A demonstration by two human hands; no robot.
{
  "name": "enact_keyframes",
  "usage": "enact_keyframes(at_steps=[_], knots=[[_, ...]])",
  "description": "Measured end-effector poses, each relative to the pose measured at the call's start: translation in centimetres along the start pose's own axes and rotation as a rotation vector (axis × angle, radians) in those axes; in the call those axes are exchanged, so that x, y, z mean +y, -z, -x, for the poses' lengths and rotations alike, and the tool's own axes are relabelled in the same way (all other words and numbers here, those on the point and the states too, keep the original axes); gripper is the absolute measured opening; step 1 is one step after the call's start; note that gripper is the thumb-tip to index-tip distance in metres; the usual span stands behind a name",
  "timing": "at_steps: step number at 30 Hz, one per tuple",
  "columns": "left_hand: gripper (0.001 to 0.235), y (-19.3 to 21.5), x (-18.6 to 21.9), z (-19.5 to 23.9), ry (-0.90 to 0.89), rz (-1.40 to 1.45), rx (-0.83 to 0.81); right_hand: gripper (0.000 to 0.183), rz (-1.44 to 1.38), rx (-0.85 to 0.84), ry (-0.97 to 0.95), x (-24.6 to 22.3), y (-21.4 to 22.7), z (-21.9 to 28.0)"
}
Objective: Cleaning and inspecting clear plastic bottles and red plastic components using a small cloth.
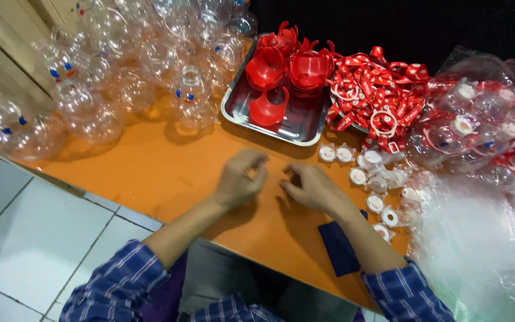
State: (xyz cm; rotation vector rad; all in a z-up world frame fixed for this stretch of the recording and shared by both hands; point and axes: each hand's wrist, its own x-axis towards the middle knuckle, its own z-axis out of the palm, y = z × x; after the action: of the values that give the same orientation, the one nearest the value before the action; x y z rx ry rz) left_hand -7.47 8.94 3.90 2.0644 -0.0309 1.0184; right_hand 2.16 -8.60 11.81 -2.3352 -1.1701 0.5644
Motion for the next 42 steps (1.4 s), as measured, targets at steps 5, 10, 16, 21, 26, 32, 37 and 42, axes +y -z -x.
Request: enact_keyframes(at_steps=[5,10,16,21,26,32,37,42], knots=[[0.017,10.0,-2.1,-9.6,-0.047,-0.173,0.382,0.033,-0.219,0.359,0.311,-4.0,1.0,-11.4],[0.029,15.1,-4.0,-17.9,0.283,-0.312,0.372,0.05,-0.659,0.275,0.08,-12.2,5.0,-20.3],[0.057,15.8,-7.2,-21.9,0.581,-0.432,0.187,0.072,-0.608,0.274,-0.048,-15.1,5.2,-28.3],[0.062,15.9,-8.8,-22.5,0.59,-0.431,0.092,0.072,-0.594,0.217,-0.074,-16.2,4.5,-30.8],[0.048,15.4,-8.1,-21.9,0.259,-0.345,0.255,0.053,-0.769,0.344,0.113,-16.6,5.3,-28.6],[0.069,14.8,1.8,-19.0,-0.066,0.085,0.334,0.064,-0.937,0.473,0.335,-16.2,9.2,-17.9],[0.082,8.8,7.2,-14.8,-0.035,-0.051,0.145,0.061,-0.832,0.339,0.444,-10.2,6.8,-9.1],[0.064,1.8,7.8,-10.5,0.442,0.136,-0.076,0.066,-0.883,0.208,-0.055,1.9,3.0,-3.1]])
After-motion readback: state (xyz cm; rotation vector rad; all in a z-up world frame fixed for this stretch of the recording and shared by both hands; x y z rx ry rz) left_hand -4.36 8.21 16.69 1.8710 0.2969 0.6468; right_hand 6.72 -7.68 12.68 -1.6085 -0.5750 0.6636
